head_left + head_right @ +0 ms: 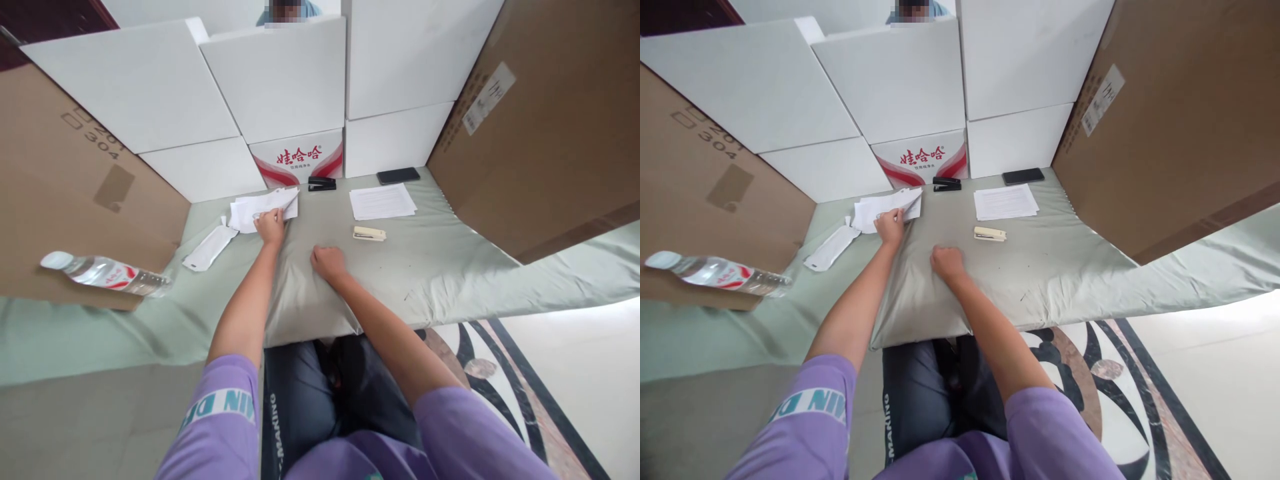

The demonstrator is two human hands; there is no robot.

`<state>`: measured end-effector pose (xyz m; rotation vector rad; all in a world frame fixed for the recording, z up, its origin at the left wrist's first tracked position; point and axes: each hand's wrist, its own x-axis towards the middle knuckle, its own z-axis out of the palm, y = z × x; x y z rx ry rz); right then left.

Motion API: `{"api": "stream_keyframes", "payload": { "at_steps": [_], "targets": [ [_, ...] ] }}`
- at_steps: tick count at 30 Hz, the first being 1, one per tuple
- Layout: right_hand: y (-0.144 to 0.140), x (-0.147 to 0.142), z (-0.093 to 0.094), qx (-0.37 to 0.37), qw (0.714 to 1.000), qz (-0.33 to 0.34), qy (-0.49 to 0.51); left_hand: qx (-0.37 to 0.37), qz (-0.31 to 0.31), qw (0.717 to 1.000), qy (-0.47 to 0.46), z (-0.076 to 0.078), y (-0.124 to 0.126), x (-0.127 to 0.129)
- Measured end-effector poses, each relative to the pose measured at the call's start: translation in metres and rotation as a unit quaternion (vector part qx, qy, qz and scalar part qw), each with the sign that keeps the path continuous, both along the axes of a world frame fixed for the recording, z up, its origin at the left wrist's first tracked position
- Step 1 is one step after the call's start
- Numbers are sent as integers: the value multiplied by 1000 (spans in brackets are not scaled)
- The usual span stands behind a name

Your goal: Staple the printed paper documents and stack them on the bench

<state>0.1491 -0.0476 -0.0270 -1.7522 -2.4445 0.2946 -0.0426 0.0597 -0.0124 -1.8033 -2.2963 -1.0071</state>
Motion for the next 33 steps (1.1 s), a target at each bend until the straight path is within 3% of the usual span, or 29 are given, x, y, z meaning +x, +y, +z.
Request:
{"api": "stream_keyframes", "payload": {
  "at_steps": [8,12,18,23,25,28,30,31,33],
  "targets": [
    [0,2,0,1,1000,-6,8,98,56,988,-110,2,-7,-4],
    [2,2,-3,11,1000,-7,10,143,56,977,-151,-9,-14,-5],
    [5,2,-5,5,999,-30,44,227,-6,962,-149,-37,-38,4],
    [22,8,5,-51,985,-63,151,262,-126,954,-76,-37,-49,10],
    [35,14,5,-105,952,-72,279,233,-200,951,-29,-33,-55,15],
    [53,21,-3,-189,833,-90,512,191,-304,932,45,-26,-64,29],
    [61,24,-12,-199,770,-119,595,163,-358,916,84,-23,-70,41],
    [63,25,-16,-186,760,-133,609,151,-378,908,96,-22,-72,46],
    [66,27,-21,-127,780,-140,597,134,-408,898,100,-21,-74,53]
  ]
}}
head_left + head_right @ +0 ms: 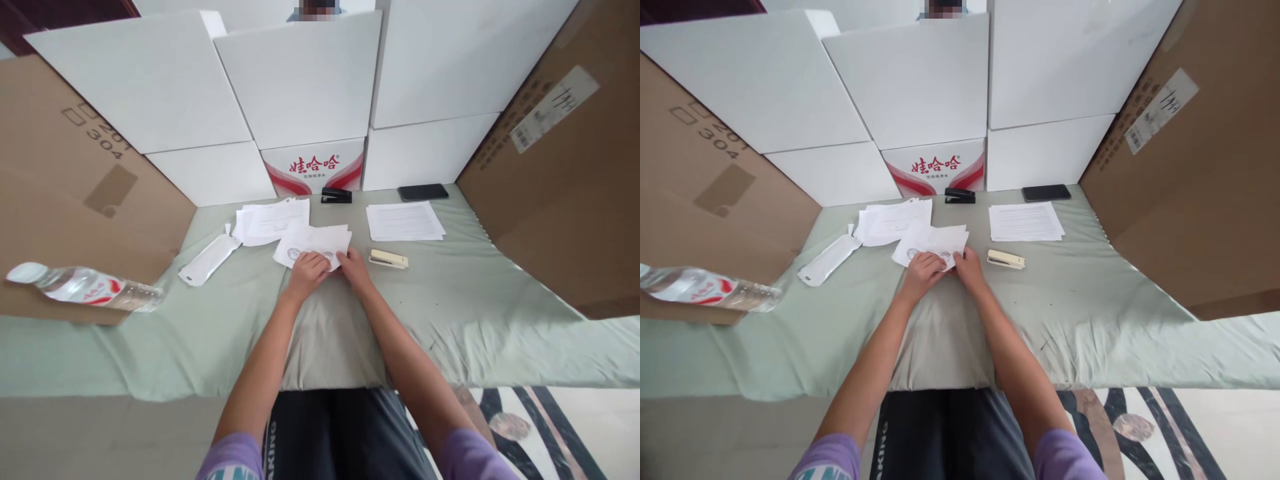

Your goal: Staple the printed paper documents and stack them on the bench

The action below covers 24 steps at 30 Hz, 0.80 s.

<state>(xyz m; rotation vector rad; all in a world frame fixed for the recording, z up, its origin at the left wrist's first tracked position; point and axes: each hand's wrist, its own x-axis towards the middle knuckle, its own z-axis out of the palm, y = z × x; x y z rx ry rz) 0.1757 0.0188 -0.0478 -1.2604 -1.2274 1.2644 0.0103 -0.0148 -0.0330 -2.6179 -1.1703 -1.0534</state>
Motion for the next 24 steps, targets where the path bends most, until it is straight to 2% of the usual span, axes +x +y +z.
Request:
{"api": "stream_keyframes", "payload": {
  "at_steps": [2,3,5,7,9,11,13,16,24],
  "targets": [
    [1,4,1,68,996,-23,-56,-10,-7,1000,-19,1,0,0],
    [1,6,4,102,991,-32,-77,-11,10,999,-48,1,2,-3],
    [1,12,11,147,985,-38,-86,-1,98,984,-147,0,7,-14],
    [1,18,19,161,984,-35,-65,-2,210,936,-282,-4,15,-27],
    [1,23,26,160,986,-37,-33,-44,264,870,-413,-10,23,-40],
    [1,26,29,157,987,-45,2,-126,233,821,-506,-17,30,-49],
    [1,28,31,158,986,-42,25,-189,166,797,-550,-21,34,-53],
    [0,30,32,158,986,-44,34,-189,120,794,-566,-22,35,-54],
    [-2,33,38,167,979,-110,40,-129,143,784,-590,-17,34,-55]
  ]
}}
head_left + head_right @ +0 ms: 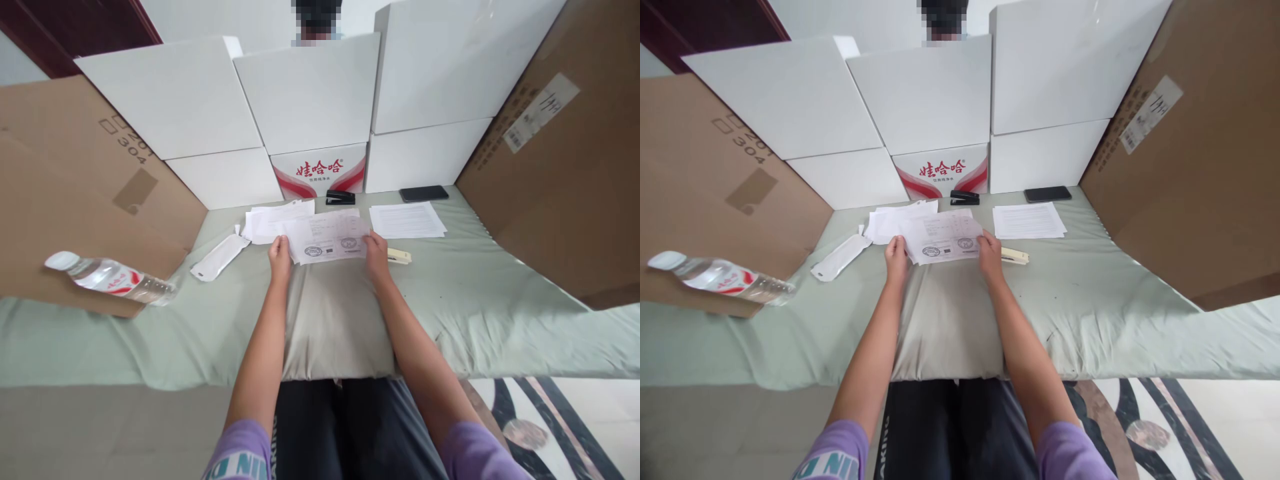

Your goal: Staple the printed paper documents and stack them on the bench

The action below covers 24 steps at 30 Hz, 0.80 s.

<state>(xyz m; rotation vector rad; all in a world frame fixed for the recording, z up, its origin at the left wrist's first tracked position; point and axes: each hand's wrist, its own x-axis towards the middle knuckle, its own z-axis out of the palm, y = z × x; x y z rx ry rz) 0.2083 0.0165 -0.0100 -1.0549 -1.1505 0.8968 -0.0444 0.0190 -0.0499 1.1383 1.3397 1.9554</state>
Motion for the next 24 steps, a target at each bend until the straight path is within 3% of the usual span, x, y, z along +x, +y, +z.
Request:
{"api": "stream_keyframes", "payload": {
  "at_steps": [8,15,24],
  "targets": [
    [4,-3,-3,16,998,-11,64,-1,-54,997,-49,1,-2,10],
    [-2,-4,-12,33,999,-1,19,27,-37,999,-25,-8,-2,6],
    [-13,-10,-27,26,999,-12,-24,38,-84,996,1,-7,-14,11]
  ]
}}
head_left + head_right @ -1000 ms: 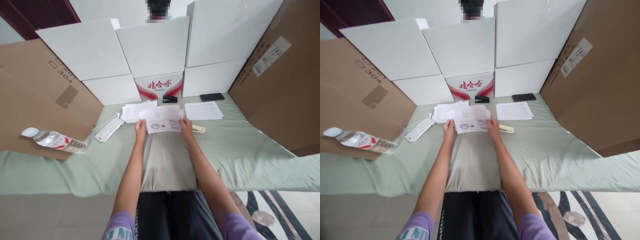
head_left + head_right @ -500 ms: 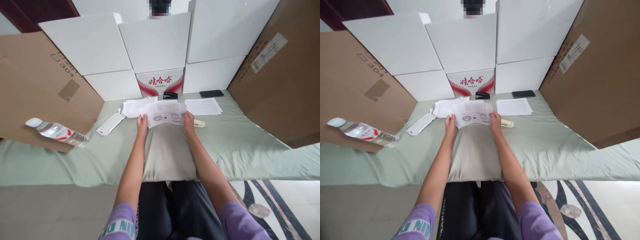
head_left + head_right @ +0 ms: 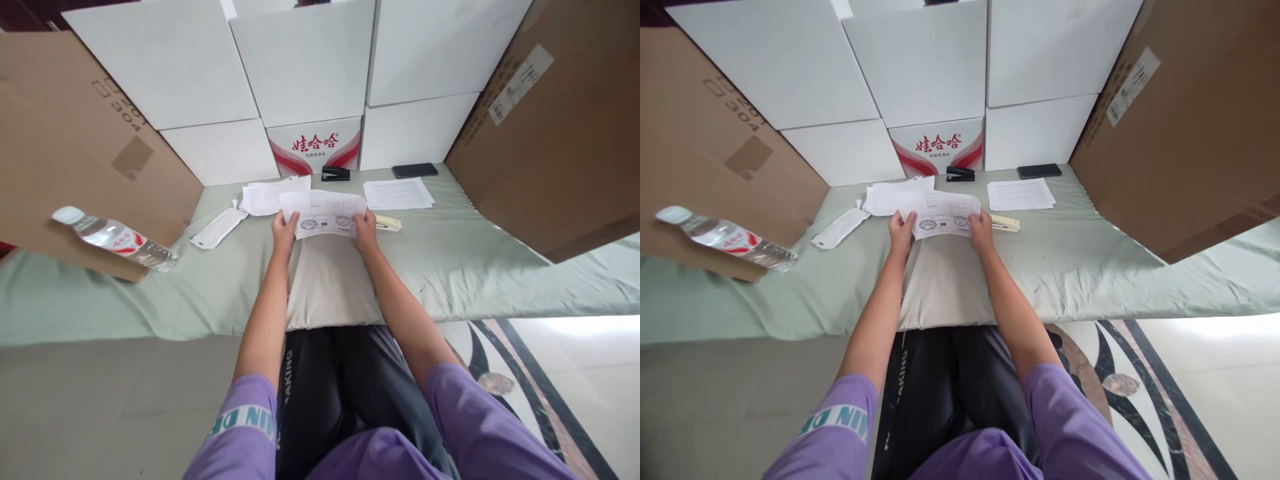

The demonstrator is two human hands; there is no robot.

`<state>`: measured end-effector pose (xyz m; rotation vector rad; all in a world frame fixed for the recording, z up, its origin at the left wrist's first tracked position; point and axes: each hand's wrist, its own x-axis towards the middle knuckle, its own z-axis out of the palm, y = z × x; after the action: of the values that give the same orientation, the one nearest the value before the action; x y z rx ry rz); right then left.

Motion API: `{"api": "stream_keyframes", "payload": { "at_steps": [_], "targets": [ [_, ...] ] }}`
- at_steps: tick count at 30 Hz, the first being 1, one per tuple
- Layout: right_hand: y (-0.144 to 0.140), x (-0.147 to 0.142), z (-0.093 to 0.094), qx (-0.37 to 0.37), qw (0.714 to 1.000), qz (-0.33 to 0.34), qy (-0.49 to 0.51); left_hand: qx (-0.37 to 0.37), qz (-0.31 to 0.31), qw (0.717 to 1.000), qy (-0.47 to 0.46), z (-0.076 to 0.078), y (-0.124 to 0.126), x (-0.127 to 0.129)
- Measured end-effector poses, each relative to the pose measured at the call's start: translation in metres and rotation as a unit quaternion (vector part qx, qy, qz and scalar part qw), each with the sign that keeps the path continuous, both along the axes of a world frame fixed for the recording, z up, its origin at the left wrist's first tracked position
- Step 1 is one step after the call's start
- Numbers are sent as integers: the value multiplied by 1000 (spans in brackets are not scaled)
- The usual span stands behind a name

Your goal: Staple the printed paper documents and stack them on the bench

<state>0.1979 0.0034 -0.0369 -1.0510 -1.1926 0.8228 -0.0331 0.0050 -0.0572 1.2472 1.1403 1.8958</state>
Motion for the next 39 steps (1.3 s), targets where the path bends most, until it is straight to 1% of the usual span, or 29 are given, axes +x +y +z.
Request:
{"api": "stream_keyframes", "payload": {
  "at_steps": [3,9,13,17,19,22,24,26,28,31,35,39],
  "targets": [
    [0,-2,0,18,1000,2,1,8,-5,1000,1,0,-2,-1],
    [0,1,-1,26,999,-29,-9,16,-2,1000,2,4,-9,-3],
    [-4,5,4,55,998,-11,-16,21,-2,1000,-4,12,-15,1],
    [-6,6,12,47,998,-6,-29,21,-5,1000,8,14,-14,5],
    [-6,3,14,43,999,5,-21,8,-14,1000,5,12,-12,8],
    [-7,-2,15,49,999,24,-2,-41,-40,998,3,9,-11,12],
    [-7,-4,14,64,998,16,8,-55,-43,998,9,9,-12,14],
    [-5,-3,12,74,997,-5,12,-41,-35,998,14,11,-13,14],
    [-4,-1,10,68,998,-17,0,-22,-30,999,13,14,-14,12],
    [-2,2,10,53,998,-16,-22,-13,-41,999,10,17,-14,8],
    [-2,4,11,57,998,-20,-20,-3,-36,999,-6,18,-13,4],
    [-2,3,10,37,998,-19,-37,-21,-35,999,2,18,-13,2]
  ]
}}
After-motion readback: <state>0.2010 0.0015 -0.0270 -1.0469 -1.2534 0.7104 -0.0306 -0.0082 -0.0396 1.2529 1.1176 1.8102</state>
